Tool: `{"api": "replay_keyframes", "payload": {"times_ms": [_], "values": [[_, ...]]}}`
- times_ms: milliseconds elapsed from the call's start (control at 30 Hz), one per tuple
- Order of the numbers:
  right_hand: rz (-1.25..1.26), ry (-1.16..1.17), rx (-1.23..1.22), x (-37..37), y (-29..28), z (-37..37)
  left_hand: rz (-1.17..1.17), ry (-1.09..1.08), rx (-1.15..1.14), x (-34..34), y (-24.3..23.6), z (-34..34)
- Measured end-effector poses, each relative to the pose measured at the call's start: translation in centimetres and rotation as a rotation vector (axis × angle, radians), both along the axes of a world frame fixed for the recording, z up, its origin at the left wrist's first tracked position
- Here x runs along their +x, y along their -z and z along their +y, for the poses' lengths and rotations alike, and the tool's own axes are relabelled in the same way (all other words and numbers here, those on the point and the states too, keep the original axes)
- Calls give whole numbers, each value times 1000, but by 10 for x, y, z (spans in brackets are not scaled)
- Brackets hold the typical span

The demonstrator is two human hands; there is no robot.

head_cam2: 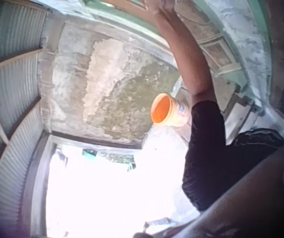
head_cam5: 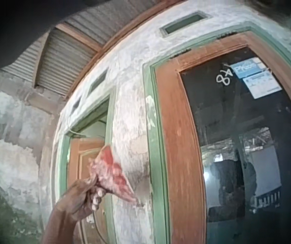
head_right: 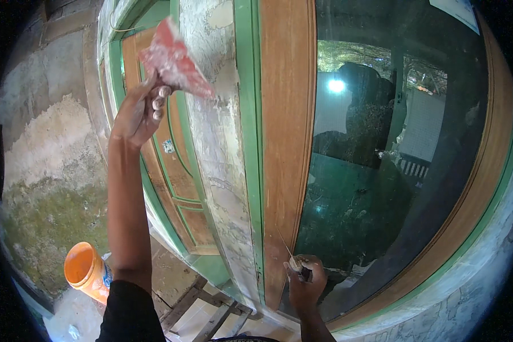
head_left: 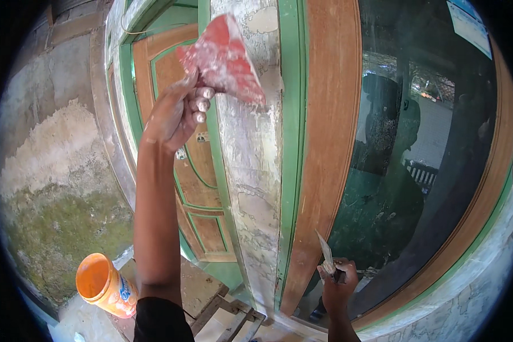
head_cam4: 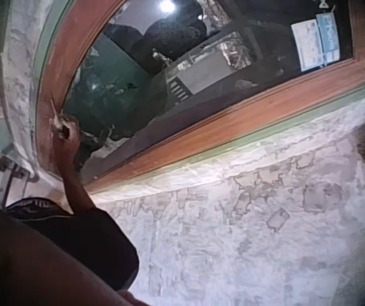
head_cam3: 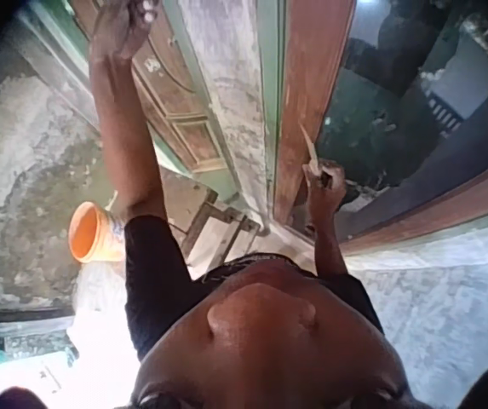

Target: The person applies white putty to the concrete wall and wooden door frame using a red plastic spreader and a metal putty knife. The person picks up putty from a red plastic spreader with a putty knife and smooths it onto the joint between the door frame and the wall.

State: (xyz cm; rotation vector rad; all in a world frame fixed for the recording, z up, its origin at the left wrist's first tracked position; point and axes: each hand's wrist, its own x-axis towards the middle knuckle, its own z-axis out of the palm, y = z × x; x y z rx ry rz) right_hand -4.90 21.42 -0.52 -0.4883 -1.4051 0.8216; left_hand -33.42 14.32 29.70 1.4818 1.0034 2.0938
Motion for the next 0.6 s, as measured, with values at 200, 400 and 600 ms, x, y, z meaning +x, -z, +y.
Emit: {"api": "replay_keyframes", "payload": {"times_ms": [200, 400, 600], "values": [[24, -1, -48, 6, 2, 0, 131, -142, -58, -3, -32, 35], [9, -16, 12, 7, 0, 2, 116, -191, -56, 3, -38, 57], [-7, 36, -28, 7, -1, 2, 146, -298, 1, -9, -32, 74]]}}
